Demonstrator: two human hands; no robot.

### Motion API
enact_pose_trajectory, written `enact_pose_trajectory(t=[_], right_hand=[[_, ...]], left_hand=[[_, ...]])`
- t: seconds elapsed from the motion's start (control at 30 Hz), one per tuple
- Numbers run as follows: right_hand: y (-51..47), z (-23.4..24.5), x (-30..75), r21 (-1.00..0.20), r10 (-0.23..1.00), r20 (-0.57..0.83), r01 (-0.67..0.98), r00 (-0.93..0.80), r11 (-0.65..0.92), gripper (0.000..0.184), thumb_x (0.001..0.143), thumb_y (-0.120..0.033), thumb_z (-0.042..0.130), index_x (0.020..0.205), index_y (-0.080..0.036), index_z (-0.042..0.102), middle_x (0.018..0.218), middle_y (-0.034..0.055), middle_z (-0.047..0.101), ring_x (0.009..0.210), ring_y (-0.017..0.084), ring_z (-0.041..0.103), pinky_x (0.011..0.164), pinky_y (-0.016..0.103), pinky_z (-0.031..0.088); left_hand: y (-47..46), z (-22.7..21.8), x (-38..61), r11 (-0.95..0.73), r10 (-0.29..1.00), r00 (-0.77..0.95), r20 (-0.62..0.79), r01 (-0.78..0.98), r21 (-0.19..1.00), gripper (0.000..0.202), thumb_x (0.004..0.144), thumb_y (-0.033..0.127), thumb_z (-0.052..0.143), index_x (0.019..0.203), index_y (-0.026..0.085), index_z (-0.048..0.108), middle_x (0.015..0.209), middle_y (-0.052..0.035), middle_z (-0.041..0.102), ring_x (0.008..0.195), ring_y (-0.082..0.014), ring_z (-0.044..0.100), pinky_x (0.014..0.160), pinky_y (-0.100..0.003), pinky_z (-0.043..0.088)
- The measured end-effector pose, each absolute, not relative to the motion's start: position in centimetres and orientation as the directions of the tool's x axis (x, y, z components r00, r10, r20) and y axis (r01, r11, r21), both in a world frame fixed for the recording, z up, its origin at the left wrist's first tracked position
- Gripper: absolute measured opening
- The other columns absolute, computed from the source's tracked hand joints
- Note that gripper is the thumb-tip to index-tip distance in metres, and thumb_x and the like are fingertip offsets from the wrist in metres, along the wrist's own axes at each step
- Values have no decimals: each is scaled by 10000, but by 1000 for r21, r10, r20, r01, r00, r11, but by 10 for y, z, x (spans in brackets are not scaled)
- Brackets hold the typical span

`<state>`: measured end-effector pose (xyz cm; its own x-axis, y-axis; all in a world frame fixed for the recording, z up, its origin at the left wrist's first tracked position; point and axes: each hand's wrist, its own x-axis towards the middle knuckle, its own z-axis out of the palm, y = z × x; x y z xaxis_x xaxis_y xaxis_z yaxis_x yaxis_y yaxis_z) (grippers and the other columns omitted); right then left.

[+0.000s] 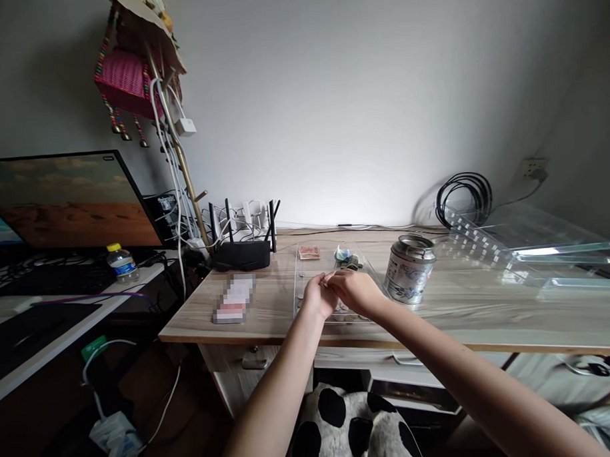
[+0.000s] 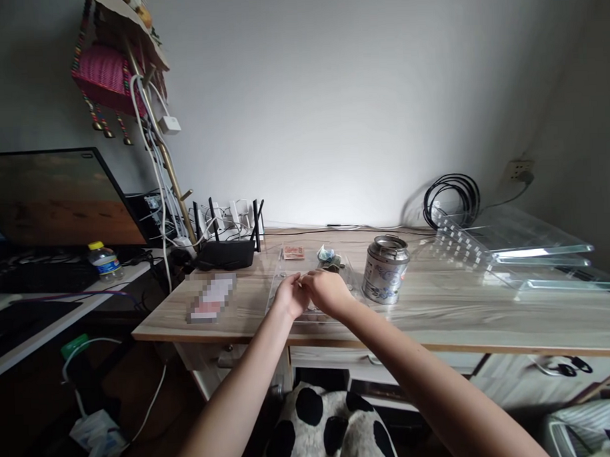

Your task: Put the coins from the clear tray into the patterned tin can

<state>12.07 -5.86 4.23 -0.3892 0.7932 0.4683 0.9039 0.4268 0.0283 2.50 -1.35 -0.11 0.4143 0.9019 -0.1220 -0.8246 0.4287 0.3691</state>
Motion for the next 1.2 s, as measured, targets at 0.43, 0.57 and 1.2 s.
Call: enact_pose_trajectory(t=[0.43,0.57,1.2], right_hand=[[-19,119,293,-48,904,428,999,22,-1,186,649,-280,526,733,-222,682,686,22,651,597,149,556,506,234,382],[-9,108,307,-95,929,368,995,25,11,217,652,-318,518,766,-239,684,700,4,656,623,143,565,544,230,398],[-54,43,129,-109,792,441,851,-423,514,258,782,-341,416,942,-257,601,895,10,616,685,118,561,559,218,436]], left_hand=[[-15,-1,25,452,892,420,-169,-800,395,203,731,29,363,893,78,475,917,-166,568,927,-214,564,687,-267,507],[-17,0,25,461,887,428,-172,-798,389,186,724,87,400,879,74,502,897,-165,576,889,-215,577,712,-296,497],[-14,-1,24,465,884,434,-172,-780,420,290,778,298,354,776,94,561,748,-109,574,769,-178,576,674,-272,449]])
